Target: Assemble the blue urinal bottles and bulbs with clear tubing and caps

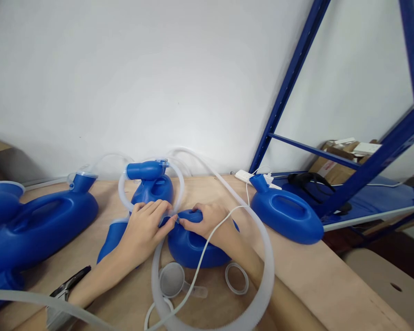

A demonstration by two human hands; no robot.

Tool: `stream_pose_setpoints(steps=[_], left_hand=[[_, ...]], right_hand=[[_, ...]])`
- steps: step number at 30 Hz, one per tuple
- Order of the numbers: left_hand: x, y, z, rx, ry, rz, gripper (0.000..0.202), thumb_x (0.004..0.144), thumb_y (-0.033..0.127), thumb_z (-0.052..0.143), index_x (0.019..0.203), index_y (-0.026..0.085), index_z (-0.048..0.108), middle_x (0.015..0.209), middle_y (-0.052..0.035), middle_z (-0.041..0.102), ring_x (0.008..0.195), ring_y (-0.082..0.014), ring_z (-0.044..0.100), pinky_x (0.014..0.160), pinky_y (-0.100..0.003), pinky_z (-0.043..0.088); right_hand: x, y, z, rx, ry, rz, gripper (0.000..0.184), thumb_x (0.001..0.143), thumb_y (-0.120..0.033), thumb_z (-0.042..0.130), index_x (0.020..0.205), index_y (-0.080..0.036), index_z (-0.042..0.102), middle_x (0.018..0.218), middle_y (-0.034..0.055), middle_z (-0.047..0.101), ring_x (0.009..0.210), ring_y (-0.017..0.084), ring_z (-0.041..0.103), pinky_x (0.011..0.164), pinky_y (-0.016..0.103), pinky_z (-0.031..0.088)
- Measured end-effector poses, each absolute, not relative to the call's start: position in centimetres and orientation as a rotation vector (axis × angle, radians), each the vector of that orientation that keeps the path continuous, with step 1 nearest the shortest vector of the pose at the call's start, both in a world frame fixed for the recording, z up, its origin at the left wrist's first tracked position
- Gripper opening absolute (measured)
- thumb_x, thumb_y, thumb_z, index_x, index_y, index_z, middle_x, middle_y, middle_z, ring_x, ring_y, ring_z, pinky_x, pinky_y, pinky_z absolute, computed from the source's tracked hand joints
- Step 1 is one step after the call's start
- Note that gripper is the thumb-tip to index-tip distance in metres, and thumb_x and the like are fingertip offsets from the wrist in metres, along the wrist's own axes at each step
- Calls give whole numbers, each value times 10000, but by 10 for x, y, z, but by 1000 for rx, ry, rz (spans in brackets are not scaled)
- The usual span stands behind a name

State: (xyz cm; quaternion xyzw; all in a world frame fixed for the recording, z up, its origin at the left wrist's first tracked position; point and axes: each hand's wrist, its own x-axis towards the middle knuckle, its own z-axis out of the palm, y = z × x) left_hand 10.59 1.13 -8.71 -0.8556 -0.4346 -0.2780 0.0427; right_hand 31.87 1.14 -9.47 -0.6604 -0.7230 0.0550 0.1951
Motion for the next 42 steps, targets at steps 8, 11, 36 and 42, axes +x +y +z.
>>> stream_pose_setpoints(steps=[8,11,36,42], left_hand=[[108,15,-92,-2703,-1404,-1049,165,1033,265,470,885,223,530,874,3,682,842,-240,645,786,-396,330],[108,16,-94,-2733,-1457,-1135,160,1021,281,466,881,229,524,884,-3,682,865,-247,639,796,-398,345],[114,14,-107,-2547,-1503,-1345,151,985,237,458,840,235,498,833,-6,667,836,-232,638,795,-394,377],[116,15,-106,-2541,-1479,-1345,134,963,201,466,838,235,498,839,-6,684,851,-227,654,809,-395,379]], right_hand=[[320,9,-96,-1848,-2002,171,528,822,-742,715,1045,-275,824,1014,83,841,1035,329,770,868,405,537],[322,9,-101,-1789,-1994,137,526,828,-746,710,1028,-274,825,1003,78,842,1013,316,775,856,390,536],[317,9,-101,-1826,-1985,28,568,793,-810,698,923,-271,823,874,73,837,893,315,785,740,365,505],[323,9,-108,-1701,-1996,68,553,823,-800,686,937,-274,815,929,60,844,885,282,782,750,343,506]])
